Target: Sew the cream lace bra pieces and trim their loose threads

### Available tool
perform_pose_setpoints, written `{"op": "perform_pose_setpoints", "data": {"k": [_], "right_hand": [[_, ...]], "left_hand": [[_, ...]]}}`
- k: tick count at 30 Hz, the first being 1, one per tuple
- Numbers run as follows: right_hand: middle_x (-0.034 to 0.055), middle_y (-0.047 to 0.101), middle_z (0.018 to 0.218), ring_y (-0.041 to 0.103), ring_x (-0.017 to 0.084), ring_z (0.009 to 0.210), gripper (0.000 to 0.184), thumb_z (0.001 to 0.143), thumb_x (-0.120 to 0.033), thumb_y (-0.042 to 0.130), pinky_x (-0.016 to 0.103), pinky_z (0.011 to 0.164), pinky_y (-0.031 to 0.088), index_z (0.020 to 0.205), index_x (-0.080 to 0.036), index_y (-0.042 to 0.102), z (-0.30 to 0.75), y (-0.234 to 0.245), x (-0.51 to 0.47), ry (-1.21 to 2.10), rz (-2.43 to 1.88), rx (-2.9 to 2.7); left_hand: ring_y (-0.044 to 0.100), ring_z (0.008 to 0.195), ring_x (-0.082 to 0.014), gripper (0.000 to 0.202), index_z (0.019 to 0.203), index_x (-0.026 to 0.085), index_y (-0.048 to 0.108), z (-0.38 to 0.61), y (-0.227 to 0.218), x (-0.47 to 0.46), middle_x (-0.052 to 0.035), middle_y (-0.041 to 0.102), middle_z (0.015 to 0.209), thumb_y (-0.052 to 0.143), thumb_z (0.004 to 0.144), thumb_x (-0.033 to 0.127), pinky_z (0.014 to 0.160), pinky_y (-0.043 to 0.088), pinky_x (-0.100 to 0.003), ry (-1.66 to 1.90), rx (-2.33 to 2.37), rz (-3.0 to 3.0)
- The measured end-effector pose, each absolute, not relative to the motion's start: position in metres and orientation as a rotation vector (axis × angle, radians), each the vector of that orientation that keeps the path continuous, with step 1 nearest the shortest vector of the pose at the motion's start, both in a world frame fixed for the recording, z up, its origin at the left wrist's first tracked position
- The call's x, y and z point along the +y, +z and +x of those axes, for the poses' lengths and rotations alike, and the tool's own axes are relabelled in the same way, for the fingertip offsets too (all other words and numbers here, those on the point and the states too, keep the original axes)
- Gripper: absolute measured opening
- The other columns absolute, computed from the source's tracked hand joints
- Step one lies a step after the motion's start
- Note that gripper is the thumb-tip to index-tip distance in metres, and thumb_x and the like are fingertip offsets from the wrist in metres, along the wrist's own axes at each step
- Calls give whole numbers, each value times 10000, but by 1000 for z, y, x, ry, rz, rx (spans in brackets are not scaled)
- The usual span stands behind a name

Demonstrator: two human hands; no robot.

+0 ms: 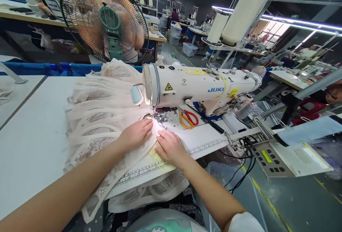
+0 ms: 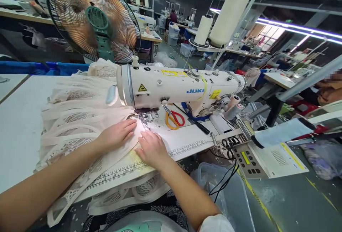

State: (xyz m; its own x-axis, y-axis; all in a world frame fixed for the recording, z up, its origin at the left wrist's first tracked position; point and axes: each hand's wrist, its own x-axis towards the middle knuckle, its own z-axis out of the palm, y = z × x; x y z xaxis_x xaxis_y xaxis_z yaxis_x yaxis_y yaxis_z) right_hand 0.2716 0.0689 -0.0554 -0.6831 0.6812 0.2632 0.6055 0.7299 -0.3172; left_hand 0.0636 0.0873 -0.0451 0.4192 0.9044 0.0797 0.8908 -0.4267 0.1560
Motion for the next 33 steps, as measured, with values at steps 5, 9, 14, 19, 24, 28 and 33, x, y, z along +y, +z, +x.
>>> {"op": "perform_pose_setpoints", "data": {"k": [5, 9, 14, 19, 24, 28, 33], "right_hand": [[127, 589, 1293, 511, 265, 1213, 342, 870, -361, 557, 422, 989, 436, 1142, -162, 616, 270, -59, 70, 237, -1016, -2525], [126, 590, 1289, 512, 265, 1208, 348, 866, -364, 559, 416, 987, 440, 1143, -162, 619, 270, -62, 71, 207, -1017, -2505], [130, 582, 1295, 505, 256, 1213, 348, 872, -372, 545, 408, 990, 442, 1145, -167, 613, 270, -63, 71, 215, -1015, -2515], [119, 594, 1282, 501, 254, 1216, 344, 866, -356, 545, 398, 999, 438, 1140, -162, 618, 270, -62, 73, 234, -988, -2524], [122, 594, 1286, 507, 258, 1214, 350, 868, -361, 542, 403, 993, 442, 1143, -161, 621, 270, -62, 73, 242, -992, -2517], [127, 592, 1291, 510, 258, 1218, 356, 865, -353, 551, 403, 995, 444, 1152, -154, 618, 269, -61, 72, 249, -1000, -2513], [121, 582, 1313, 506, 264, 1232, 371, 867, -354, 544, 406, 996, 447, 1168, -149, 615, 269, -59, 72, 264, -1025, -2534]], "left_hand": [[503, 1246, -260, 445, 1242, 119, 556, 64, -44, 91, -149, 558, 1339, 297, 943, 324, 1058, 396, -401, 208, 1643, 2583], [520, 1220, -261, 440, 1240, 132, 553, 63, -44, 95, -145, 571, 1321, 291, 947, 328, 1037, 410, -406, 199, 1647, 2605], [533, 1200, -265, 429, 1216, 135, 573, 64, -43, 97, -140, 584, 1302, 303, 945, 327, 1036, 403, -405, 192, 1625, 2648], [539, 1179, -283, 419, 1202, 136, 587, 64, -43, 98, -148, 596, 1282, 320, 940, 325, 1009, 419, -423, 195, 1609, 2693], [541, 1179, -280, 408, 1208, 139, 587, 63, -42, 98, -139, 602, 1278, 334, 942, 318, 1005, 427, -423, 179, 1606, 2711], [549, 1171, -267, 390, 1204, 163, 594, 62, -42, 99, -120, 606, 1278, 350, 939, 313, 1005, 431, -413, 168, 1602, 2724], [545, 1181, -268, 401, 1197, 161, 601, 60, -41, 102, -123, 608, 1278, 337, 939, 317, 1018, 422, -417, 173, 1581, 2751]]}}
